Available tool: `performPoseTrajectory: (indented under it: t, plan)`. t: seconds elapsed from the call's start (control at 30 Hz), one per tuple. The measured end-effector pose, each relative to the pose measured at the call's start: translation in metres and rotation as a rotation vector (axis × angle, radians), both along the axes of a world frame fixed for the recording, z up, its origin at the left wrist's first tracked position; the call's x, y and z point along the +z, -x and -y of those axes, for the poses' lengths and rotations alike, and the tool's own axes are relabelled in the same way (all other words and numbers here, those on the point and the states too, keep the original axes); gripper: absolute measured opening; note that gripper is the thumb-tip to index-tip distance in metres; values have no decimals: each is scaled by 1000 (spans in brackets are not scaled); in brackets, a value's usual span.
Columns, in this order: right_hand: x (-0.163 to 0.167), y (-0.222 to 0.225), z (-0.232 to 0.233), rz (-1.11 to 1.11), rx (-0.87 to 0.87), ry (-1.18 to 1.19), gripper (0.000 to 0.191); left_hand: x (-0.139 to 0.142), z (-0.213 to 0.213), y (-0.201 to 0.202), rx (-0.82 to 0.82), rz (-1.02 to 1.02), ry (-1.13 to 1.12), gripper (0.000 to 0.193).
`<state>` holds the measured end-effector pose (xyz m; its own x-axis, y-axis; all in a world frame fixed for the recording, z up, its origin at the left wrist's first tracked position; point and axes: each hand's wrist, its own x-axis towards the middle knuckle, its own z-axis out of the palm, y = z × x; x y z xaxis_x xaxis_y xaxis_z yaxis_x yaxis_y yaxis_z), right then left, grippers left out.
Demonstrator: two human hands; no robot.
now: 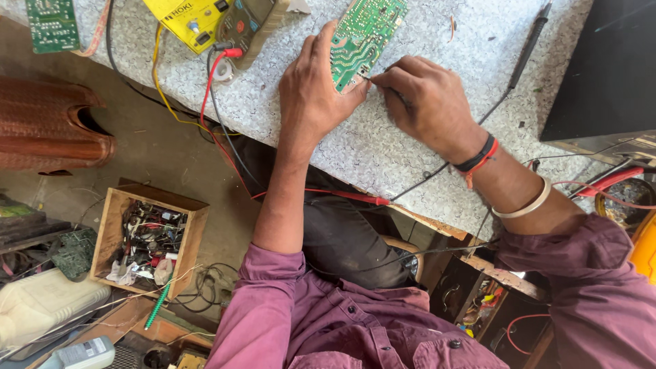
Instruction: The person uses a small metal tool to scrape and clean contact points on a green circuit board, then flips the board to continue scraping other areas. The person holds the board with one hand while working with the tool in the other.
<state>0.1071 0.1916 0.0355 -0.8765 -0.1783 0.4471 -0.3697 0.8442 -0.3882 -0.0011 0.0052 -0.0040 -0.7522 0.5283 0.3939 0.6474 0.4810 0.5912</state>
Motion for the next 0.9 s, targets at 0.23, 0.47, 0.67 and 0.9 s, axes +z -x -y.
performPoseTrajectory:
  t: [0.23, 0.47, 0.67, 0.9]
  plan:
    - [1, 2, -3, -14, -6, 9, 13, 2, 0, 1, -1, 4, 19, 93]
    - [2, 0, -2, -4, -32, -14, 14, 4, 1, 1, -10, 30, 12, 93]
    - [0, 2, -5, -3, -27, 8, 10, 2, 1, 0, -16, 16, 12, 93]
    - [1, 2, -4, 0, -18, 33, 11, 0, 1, -1, -13, 0, 11, 95]
